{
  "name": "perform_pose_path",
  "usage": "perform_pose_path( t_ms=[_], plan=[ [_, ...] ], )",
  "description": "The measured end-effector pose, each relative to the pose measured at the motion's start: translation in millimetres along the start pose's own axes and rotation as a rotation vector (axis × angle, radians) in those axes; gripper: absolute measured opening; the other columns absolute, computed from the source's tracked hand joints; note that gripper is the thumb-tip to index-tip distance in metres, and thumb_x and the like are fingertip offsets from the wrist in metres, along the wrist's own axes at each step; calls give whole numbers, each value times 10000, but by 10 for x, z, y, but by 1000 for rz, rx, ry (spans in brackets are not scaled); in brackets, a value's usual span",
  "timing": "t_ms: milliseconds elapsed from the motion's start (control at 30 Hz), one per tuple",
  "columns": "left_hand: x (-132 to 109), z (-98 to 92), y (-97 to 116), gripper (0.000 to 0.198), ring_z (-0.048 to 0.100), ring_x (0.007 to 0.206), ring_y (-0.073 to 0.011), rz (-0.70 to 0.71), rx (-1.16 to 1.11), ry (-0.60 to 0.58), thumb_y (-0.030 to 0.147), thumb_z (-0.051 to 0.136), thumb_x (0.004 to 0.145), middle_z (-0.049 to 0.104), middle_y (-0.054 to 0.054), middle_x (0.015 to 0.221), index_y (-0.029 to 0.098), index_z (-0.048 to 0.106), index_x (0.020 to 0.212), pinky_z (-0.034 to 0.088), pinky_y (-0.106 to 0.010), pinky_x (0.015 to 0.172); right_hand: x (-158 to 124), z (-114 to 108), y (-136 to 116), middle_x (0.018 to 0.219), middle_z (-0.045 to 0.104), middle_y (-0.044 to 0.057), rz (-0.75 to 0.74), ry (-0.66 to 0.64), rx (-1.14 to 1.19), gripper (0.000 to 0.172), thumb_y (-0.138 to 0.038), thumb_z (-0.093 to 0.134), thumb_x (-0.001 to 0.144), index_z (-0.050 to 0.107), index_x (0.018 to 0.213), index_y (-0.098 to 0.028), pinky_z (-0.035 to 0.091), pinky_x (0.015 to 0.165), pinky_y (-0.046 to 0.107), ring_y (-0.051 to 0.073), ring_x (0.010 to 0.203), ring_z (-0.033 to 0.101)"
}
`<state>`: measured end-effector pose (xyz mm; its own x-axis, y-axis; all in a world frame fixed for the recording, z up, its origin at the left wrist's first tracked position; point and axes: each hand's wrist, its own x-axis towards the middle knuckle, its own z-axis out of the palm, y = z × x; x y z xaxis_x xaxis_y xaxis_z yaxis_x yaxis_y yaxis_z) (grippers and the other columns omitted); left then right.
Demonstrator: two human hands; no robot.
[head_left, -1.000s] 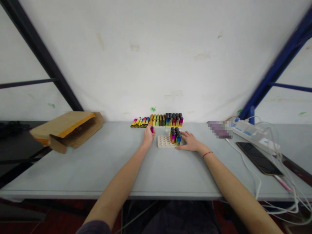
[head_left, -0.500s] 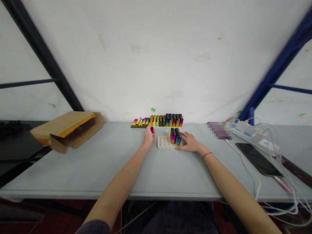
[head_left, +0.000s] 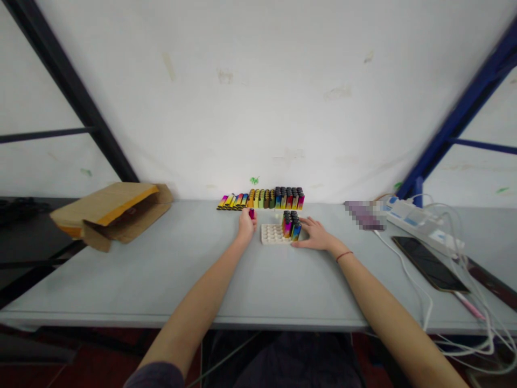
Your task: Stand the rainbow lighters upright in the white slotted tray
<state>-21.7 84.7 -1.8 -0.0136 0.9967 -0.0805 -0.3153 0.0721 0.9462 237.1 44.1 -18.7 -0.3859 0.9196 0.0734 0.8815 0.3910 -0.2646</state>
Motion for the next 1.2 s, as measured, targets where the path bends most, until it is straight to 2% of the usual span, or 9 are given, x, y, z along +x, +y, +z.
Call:
perform_pose_path(
  t_ms=[100,233,367,467,533,600,733,933,1200],
  plan=[
    [-26,17,36,420,159,320,-60,-22,-25,73,554,350,896,231,101,416,230,365,628,130,-197,354,2,8,4,1560,430,145,-5,20,6,908,-785,646,731,522,1460,-256,284,1148,614,428,1425,354],
    [-54,72,82,458,220,327,-67,-16,45,-46,612,330,900,291,94,438,224,409,670,178,-210,363,11,28,-8,1549,443,142,29,45,4,904,-760,670,726,531,1449,-237,280,1158,582,413,1426,356],
    [-131,138,112,283,394,410,-78,218,218,-225,484,530,860,467,76,542,217,459,799,317,-202,437,30,43,-34,1518,480,144,51,83,16,873,-724,678,740,540,1438,-217,292,1154,555,388,1408,385],
    [-240,184,145,264,587,667,-121,431,357,-367,442,638,817,619,0,784,202,557,892,478,-238,631,38,47,-51,1495,506,146,55,106,23,854,-715,670,752,548,1426,-203,300,1150,542,373,1393,407],
    [-307,211,171,290,619,853,-170,529,471,-419,445,686,790,647,-58,941,190,643,921,508,-268,725,35,46,-61,1487,514,145,55,114,23,841,-716,663,759,552,1419,-206,304,1147,541,367,1387,416],
    [-353,233,190,289,614,925,-197,575,573,-470,439,710,777,656,-87,1015,191,703,925,513,-278,746,27,43,-70,1485,516,143,53,115,20,830,-721,658,761,556,1412,-217,310,1143,544,367,1383,421],
    [-386,263,180,271,633,864,-195,552,655,-573,429,711,788,685,-86,991,198,748,926,524,-289,737,17,44,-76,1492,508,147,59,119,12,831,-734,649,760,557,1411,-225,328,1131,543,378,1383,421],
    [-396,280,118,274,621,809,-192,528,695,-583,437,744,757,682,-62,911,223,765,927,516,-300,745,30,70,-52,1481,517,145,42,127,5,832,-749,637,760,565,1402,-226,335,1126,550,387,1374,428],
    [-398,273,78,246,620,787,-183,645,778,-531,323,736,778,677,-41,946,216,683,992,520,-318,814,17,52,-73,1482,515,151,43,126,-2,834,-752,640,761,575,1393,-212,335,1129,542,384,1362,438]
  ],
)
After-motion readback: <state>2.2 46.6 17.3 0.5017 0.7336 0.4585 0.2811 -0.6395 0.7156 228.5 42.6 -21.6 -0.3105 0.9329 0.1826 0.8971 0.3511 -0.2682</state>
